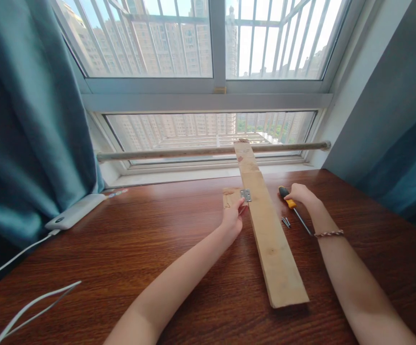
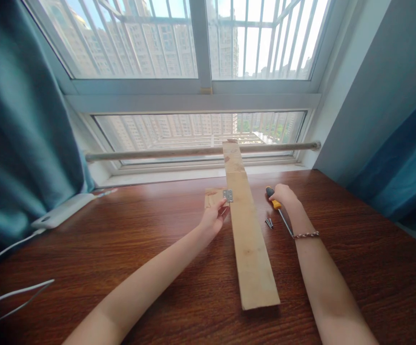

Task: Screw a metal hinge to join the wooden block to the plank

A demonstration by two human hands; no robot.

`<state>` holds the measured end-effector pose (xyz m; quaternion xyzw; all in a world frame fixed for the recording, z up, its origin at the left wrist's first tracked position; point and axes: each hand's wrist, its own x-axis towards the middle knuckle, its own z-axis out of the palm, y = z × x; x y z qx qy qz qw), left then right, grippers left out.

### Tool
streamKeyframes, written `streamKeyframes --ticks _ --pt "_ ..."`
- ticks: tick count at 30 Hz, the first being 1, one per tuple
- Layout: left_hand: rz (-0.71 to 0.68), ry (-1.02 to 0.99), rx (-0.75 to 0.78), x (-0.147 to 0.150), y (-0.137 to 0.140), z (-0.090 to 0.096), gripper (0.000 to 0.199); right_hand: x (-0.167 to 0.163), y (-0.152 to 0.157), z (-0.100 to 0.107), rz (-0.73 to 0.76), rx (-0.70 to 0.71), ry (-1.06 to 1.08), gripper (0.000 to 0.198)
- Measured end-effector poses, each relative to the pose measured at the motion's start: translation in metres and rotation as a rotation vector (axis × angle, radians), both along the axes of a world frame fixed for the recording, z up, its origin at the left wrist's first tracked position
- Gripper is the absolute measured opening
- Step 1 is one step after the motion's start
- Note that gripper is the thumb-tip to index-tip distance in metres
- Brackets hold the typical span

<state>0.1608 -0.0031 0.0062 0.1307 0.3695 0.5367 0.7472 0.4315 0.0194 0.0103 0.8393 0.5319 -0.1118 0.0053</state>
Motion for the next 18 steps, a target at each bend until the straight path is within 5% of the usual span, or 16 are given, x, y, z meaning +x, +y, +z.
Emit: streamKeyframes --ticks 4,10,18 --pt "-0.012 -0.005 -0.008 0.0 -0.001 0.001 0.015 -0.022 -0.008 0.012 0.037 -0.113 0.066 0.01" --pt "-0.019 -0.011 -0.01 -0.001 -0.001 0.002 0.014 -0.058 -0.026 0.016 0.038 -0.304 0.16 0.016" --pt "-0.002 -0.017 -0.018 -0.001 -0.002 0.004 0.015 -0.071 -0.031 0.016 0.02 -0.343 0.181 0.01"
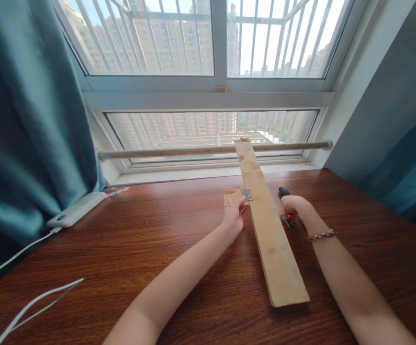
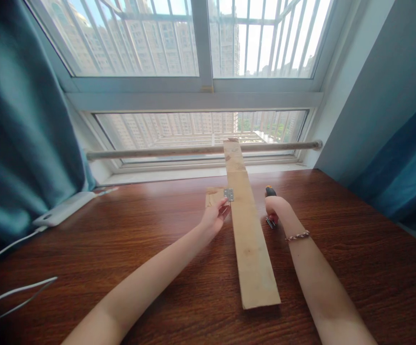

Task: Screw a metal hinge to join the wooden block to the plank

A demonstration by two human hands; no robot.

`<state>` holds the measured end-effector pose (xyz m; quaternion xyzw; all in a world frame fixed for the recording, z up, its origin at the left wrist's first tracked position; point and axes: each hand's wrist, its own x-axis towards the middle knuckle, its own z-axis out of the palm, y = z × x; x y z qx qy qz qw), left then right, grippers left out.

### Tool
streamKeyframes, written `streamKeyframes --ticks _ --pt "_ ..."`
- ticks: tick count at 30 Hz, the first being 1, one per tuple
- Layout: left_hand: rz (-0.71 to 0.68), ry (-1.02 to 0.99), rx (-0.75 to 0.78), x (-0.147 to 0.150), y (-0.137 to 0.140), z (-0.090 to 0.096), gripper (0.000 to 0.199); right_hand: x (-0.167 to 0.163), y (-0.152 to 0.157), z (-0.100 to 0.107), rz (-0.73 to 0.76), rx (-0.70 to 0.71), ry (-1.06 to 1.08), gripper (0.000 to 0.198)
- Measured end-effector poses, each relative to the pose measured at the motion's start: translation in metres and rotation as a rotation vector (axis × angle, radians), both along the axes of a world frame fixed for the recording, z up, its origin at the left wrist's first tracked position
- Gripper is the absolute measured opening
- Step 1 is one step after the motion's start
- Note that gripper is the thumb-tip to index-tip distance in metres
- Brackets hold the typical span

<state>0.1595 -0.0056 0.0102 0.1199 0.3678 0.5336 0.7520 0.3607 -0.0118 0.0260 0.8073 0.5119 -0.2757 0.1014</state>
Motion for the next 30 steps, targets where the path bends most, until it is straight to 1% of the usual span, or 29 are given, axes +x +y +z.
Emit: streamKeyframes --ticks 3,5,7,9,11,14,16,19,22,25,28,30 --pt "0.009 -0.006 0.007 0.0 0.0 0.0 0.017 0.006 -0.001 0.009 0.025 0.074 -0.008 0.009" --pt "0.007 -0.005 0.013 0.0 0.0 -0.002 0.018 0.01 -0.001 0.019 0.056 0.168 0.011 0.007" --pt "0.003 -0.001 0.023 0.001 0.001 -0.004 0.019 0.01 0.001 0.028 0.097 0.296 0.049 0.011" --pt "0.0 0.002 0.034 0.001 0.002 -0.006 0.019 0.004 0.004 0.034 0.128 0.444 0.072 0.019" --pt "0.0 0.002 0.04 0.002 0.002 -0.007 0.018 -0.008 0.007 0.036 0.152 0.636 0.104 0.026" --pt "0.007 0.004 0.043 0.002 0.002 -0.006 0.019 -0.032 0.012 0.027 0.195 0.955 0.308 0.03" --pt "0.003 0.011 0.046 0.001 0.001 -0.005 0.019 -0.048 0.014 0.017 0.238 1.102 0.438 0.031" --pt "-0.029 0.009 0.066 0.0 -0.001 -0.002 0.019 -0.067 0.013 0.004 0.294 1.172 0.506 0.029" --pt "-0.046 0.002 0.081 0.0 -0.002 0.0 0.02 -0.076 0.011 -0.002 0.26 1.162 0.582 0.022" --pt "-0.039 0.001 0.067 0.0 -0.002 0.001 0.017 -0.08 0.008 -0.003 0.221 1.181 0.586 0.015" --pt "-0.02 -0.006 0.05 0.0 -0.001 0.0 0.016 -0.082 0.005 0.0 0.224 1.236 0.541 0.017" --pt "-0.007 -0.008 0.037 0.0 -0.001 0.0 0.017 -0.083 0.004 0.002 0.233 1.247 0.518 0.017"
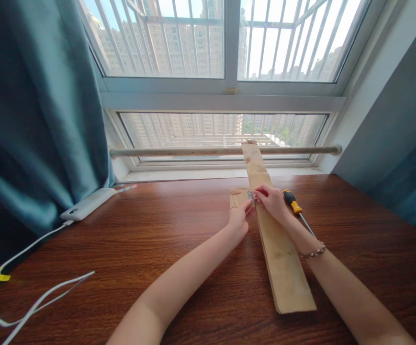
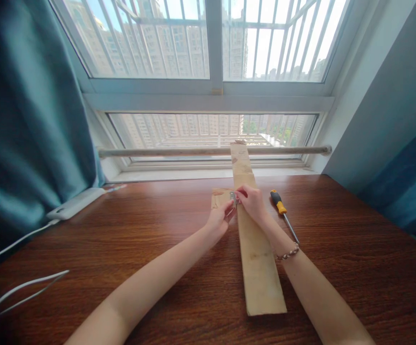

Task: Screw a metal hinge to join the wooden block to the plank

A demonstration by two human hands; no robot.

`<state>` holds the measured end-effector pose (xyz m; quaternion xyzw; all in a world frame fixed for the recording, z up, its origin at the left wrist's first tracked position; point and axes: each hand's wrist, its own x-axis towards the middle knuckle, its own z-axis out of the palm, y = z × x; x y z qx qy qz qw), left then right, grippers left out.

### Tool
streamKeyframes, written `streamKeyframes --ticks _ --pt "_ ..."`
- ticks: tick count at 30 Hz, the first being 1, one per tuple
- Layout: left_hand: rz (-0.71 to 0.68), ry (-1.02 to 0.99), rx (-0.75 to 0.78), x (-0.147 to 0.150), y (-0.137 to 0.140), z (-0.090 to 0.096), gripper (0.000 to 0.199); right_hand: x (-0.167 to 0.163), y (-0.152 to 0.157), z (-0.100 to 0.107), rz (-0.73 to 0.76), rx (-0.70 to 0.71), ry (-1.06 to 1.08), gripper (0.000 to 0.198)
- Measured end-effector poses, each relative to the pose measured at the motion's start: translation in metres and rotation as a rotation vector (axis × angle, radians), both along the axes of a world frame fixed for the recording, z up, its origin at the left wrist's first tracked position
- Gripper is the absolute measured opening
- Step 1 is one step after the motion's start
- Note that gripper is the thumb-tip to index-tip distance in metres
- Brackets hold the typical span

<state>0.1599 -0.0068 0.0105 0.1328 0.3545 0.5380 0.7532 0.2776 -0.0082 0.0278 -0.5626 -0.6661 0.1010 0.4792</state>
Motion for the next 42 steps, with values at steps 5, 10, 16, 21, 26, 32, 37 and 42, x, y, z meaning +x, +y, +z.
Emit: streamKeyframes --ticks 5,10,16,21,26,32,37,42 --pt "0.007 -0.009 -0.018 0.0 -0.001 0.003 0.015 -0.004 -0.003 0.001 -0.031 -0.006 -0.071 0.017" --pt "0.017 -0.008 -0.02 0.0 -0.001 0.002 0.016 -0.007 -0.003 0.0 -0.037 0.026 -0.114 0.017" --pt "0.012 0.002 -0.011 0.0 -0.001 0.001 0.018 -0.006 0.003 -0.002 0.025 0.092 -0.104 0.027" --pt "0.021 0.003 -0.014 0.001 0.001 -0.002 0.017 -0.01 0.004 0.004 -0.05 0.019 -0.028 0.021" --pt "0.006 -0.016 -0.029 0.001 0.003 -0.004 0.015 -0.015 0.005 0.006 -0.113 -0.037 0.008 0.024" --pt "0.02 -0.047 -0.016 0.0 0.0 -0.001 0.018 -0.007 0.01 -0.001 -0.126 -0.083 0.064 0.022" --pt "0.023 -0.033 -0.035 0.0 0.0 0.0 0.017 -0.01 0.009 -0.003 -0.065 0.095 -0.175 0.021" --pt "0.013 -0.01 -0.011 0.0 0.0 -0.001 0.018 -0.017 0.002 0.0 -0.024 0.101 -0.406 0.022"
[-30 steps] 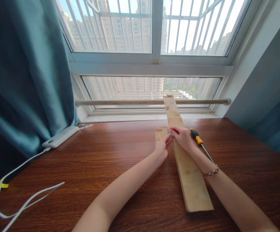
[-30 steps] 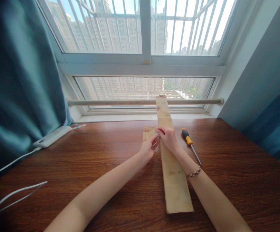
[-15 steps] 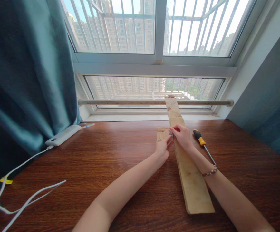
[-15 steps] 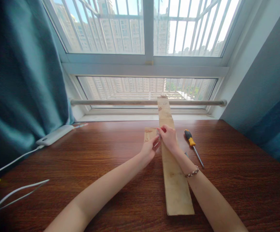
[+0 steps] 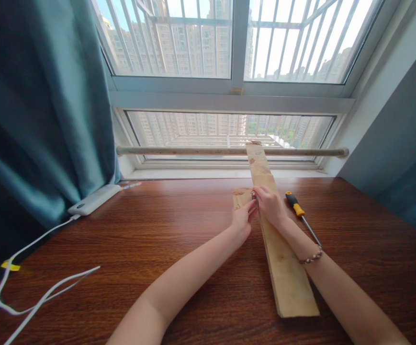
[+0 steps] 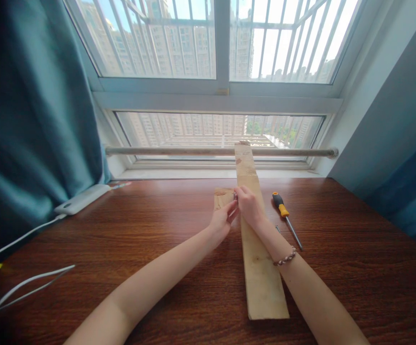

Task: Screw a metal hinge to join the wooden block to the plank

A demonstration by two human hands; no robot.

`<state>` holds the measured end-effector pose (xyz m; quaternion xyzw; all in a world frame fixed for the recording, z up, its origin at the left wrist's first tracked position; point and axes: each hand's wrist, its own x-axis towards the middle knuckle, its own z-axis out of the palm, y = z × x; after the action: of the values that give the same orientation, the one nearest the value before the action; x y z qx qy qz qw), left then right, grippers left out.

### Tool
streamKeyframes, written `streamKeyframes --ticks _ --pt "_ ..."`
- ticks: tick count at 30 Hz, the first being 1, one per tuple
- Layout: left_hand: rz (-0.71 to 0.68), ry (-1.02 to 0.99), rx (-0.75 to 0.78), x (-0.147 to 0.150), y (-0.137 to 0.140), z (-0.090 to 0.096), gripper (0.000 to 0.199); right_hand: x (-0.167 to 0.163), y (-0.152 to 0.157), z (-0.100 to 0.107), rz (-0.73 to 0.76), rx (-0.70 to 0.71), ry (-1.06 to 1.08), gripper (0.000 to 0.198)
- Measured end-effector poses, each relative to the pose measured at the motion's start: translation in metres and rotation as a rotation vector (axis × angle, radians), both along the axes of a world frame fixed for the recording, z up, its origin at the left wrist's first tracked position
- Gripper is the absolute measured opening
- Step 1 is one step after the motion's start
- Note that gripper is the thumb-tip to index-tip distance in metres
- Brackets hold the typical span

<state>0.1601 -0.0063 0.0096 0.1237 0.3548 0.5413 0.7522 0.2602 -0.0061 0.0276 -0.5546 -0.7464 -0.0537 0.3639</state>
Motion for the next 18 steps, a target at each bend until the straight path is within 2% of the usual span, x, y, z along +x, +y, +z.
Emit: streamKeyframes --ticks 3,12,15,18 --pt "-0.004 -0.006 0.008 0.0 0.0 0.0 0.018 -0.002 -0.003 0.002 -0.013 -0.003 -0.037 0.022" --pt "-0.014 -0.019 0.01 0.001 0.002 -0.002 0.017 -0.001 0.001 -0.004 -0.035 0.034 0.074 0.018" --pt "-0.029 -0.013 0.014 0.0 0.002 -0.001 0.015 0.009 0.003 0.01 -0.01 -0.028 0.177 0.021" --pt "-0.011 0.01 -0.004 0.0 0.002 -0.001 0.015 0.04 0.004 0.028 -0.127 -0.099 0.233 0.028"
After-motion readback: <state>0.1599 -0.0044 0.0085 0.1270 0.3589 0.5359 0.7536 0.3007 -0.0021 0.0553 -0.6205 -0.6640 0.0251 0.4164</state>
